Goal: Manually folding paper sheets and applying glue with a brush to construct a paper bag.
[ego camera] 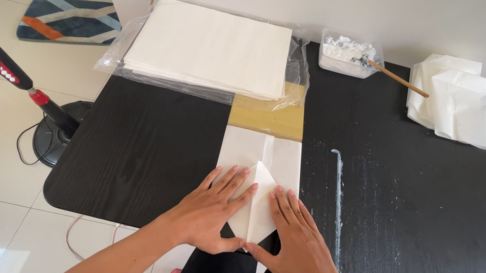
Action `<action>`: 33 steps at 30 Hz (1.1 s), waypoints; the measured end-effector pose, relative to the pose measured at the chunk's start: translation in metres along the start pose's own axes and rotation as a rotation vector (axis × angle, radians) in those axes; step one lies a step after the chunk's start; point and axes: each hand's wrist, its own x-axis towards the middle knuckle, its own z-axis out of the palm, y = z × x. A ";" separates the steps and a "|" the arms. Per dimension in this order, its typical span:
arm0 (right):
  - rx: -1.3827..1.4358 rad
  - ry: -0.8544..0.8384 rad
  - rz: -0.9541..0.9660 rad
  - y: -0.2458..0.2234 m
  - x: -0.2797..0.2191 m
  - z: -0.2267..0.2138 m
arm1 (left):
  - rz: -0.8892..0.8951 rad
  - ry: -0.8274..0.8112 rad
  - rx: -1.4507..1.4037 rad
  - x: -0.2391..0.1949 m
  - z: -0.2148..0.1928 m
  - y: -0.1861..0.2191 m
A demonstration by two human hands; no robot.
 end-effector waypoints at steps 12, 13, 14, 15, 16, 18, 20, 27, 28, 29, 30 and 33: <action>-0.057 -0.035 0.011 0.003 0.007 0.008 | 0.002 0.230 0.003 0.011 0.008 -0.010; -0.057 -0.034 0.012 0.003 0.007 0.009 | 0.002 0.230 0.003 0.016 0.010 -0.012; -0.061 -0.031 0.008 0.003 0.007 0.009 | -0.029 0.250 0.054 0.021 0.013 -0.015; -0.065 -0.031 0.004 0.003 0.007 0.010 | -0.061 0.270 0.103 0.025 0.017 -0.017; -0.066 -0.032 0.004 0.002 0.007 0.010 | -0.061 0.270 0.101 0.028 0.011 -0.018; -0.062 -0.062 0.018 0.002 0.009 0.009 | -0.120 0.128 0.043 0.034 -0.002 -0.021; -0.067 -0.068 0.024 0.004 0.012 0.008 | -0.124 0.112 0.061 0.039 -0.006 -0.023; -0.126 -0.087 0.027 0.011 0.016 0.018 | -0.146 -0.045 0.024 0.042 -0.023 -0.022; -0.124 -0.090 0.029 0.013 0.019 0.017 | -0.145 -0.048 0.022 0.045 -0.025 -0.023; -0.128 -0.107 0.022 0.013 0.021 0.016 | -0.148 -0.070 0.029 0.046 -0.027 -0.024; -0.132 -0.125 0.015 0.014 0.023 0.015 | -0.151 -0.092 0.037 0.047 -0.029 -0.024; 0.021 -0.235 0.080 0.007 0.030 -0.008 | -0.166 -0.222 0.048 0.049 -0.047 -0.022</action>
